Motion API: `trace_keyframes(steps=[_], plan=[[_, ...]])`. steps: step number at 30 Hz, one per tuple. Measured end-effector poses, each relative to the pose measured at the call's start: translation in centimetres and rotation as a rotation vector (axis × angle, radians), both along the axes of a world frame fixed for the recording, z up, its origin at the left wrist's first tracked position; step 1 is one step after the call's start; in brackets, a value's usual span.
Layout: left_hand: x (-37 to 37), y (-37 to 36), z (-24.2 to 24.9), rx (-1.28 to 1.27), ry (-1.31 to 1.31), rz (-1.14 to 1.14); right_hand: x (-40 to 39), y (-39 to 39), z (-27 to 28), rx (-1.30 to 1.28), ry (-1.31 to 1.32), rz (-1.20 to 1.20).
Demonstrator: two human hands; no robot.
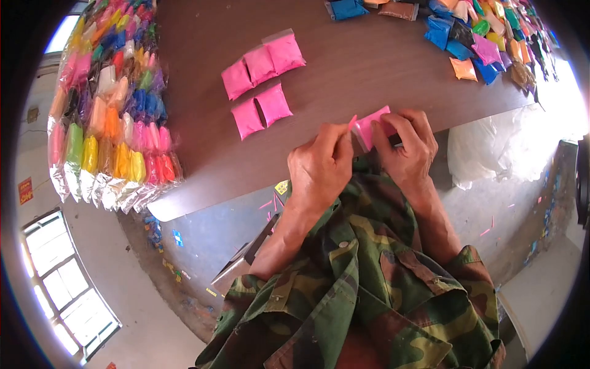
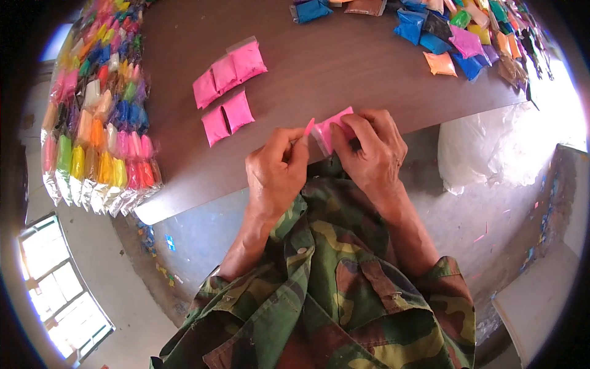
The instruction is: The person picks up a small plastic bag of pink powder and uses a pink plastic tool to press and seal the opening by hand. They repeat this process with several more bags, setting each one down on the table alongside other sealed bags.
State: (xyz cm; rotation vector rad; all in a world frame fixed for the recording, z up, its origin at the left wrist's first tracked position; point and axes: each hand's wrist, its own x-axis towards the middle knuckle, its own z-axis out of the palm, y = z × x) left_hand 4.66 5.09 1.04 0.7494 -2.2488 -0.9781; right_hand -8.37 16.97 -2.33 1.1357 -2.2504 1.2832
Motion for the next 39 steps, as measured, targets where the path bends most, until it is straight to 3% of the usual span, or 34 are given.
trace_keyframes(steps=[12, 15, 22, 25, 28, 34, 39], plan=[[-0.6, -0.7, -0.6, -0.103, -0.108, -0.005, -0.2, 1.0, 1.4, 0.072, -0.002, 0.166], [-0.7, 0.9, 0.4, -0.07, 0.023, -0.009, 0.0, 1.2, 1.4, 0.094, -0.017, 0.144], [-0.6, 0.1, -1.2, -0.24, -0.124, 0.003, 0.3, 1.1, 1.3, 0.096, -0.039, 0.121], [-0.3, -0.5, -0.8, -0.072, -0.131, 0.043, 0.3, 1.0, 1.1, 0.084, -0.055, 0.098], [-0.9, 0.8, 0.1, -0.131, 0.006, -0.022, 0.4, 1.0, 0.8, 0.068, -0.025, 0.092], [-0.4, 0.6, -1.5, -0.236, -0.126, 0.006, 0.3, 1.0, 0.7, 0.041, -0.014, 0.093], [0.2, 0.1, -0.6, -0.101, -0.061, 0.005, 0.3, 0.9, 0.8, 0.053, -0.004, 0.086]])
